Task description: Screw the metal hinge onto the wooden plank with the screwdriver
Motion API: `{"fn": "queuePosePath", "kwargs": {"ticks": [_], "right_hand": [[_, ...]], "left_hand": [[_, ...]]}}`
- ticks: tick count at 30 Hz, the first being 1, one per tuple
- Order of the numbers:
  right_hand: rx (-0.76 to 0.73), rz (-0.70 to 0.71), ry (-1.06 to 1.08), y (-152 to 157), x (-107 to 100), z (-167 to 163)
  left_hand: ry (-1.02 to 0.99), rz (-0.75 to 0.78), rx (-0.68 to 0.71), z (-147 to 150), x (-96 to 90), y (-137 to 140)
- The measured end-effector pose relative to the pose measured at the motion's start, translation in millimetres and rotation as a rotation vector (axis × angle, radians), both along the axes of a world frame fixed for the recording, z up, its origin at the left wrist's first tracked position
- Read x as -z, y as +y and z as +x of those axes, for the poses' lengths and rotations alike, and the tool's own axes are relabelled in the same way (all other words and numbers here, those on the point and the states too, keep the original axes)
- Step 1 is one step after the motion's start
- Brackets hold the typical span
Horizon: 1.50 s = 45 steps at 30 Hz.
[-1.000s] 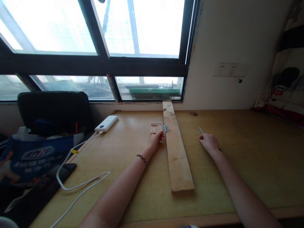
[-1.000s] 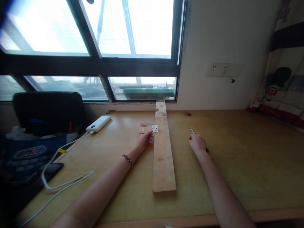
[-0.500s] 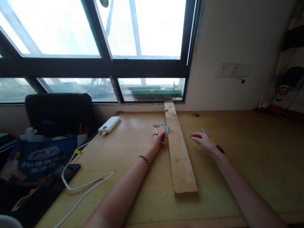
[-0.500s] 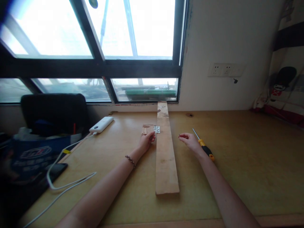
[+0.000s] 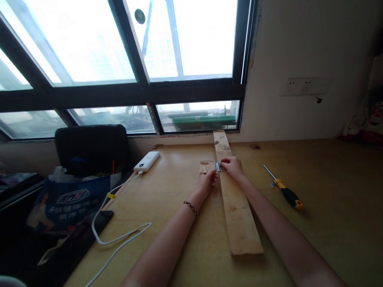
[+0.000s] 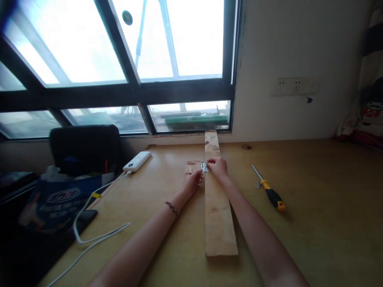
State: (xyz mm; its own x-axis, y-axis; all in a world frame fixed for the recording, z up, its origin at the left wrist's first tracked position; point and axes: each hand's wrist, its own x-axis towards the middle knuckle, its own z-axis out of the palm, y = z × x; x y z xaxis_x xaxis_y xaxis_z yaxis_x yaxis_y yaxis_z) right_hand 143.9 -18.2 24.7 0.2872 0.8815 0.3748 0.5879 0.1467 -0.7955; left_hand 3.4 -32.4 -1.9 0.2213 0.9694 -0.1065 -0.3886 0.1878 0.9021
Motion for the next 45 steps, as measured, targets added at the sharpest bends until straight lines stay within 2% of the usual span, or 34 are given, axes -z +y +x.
{"fn": "queuePosePath", "kwargs": {"ticks": [10,16,21,24,29,37,40,45], "right_hand": [[0.030,-0.017,-0.230,-9.6,-7.9,-5.6],[0.024,-0.075,-0.222,-7.4,-8.1,-5.0],[-0.129,-0.105,-0.169,-6.3,-12.6,2.0],[-0.251,-0.085,-0.228,-9.8,-16.6,4.3],[-0.362,-0.112,-0.344,-16.9,-23.8,2.3],[-0.300,-0.142,-0.422,-18.4,-24.4,-1.7],[-0.282,-0.145,-0.411,-18.4,-23.5,-1.8],[-0.290,-0.135,-0.399,-18.1,-23.8,-2.0]], "left_hand": [[-0.047,-0.014,0.007,0.8,3.7,3.5],[-0.046,-0.005,0.013,0.2,4.1,3.6],[-0.058,-0.009,0.017,0.0,1.8,2.4],[-0.060,0.013,0.020,-0.6,0.6,1.3],[-0.042,0.007,0.021,-2.3,0.3,0.1],[-0.049,0.015,0.027,-1.0,-1.2,-0.4],[0.040,0.025,-0.092,-1.5,-1.0,-0.6],[0.200,0.137,-0.502,-12.2,3.2,7.8]]}}
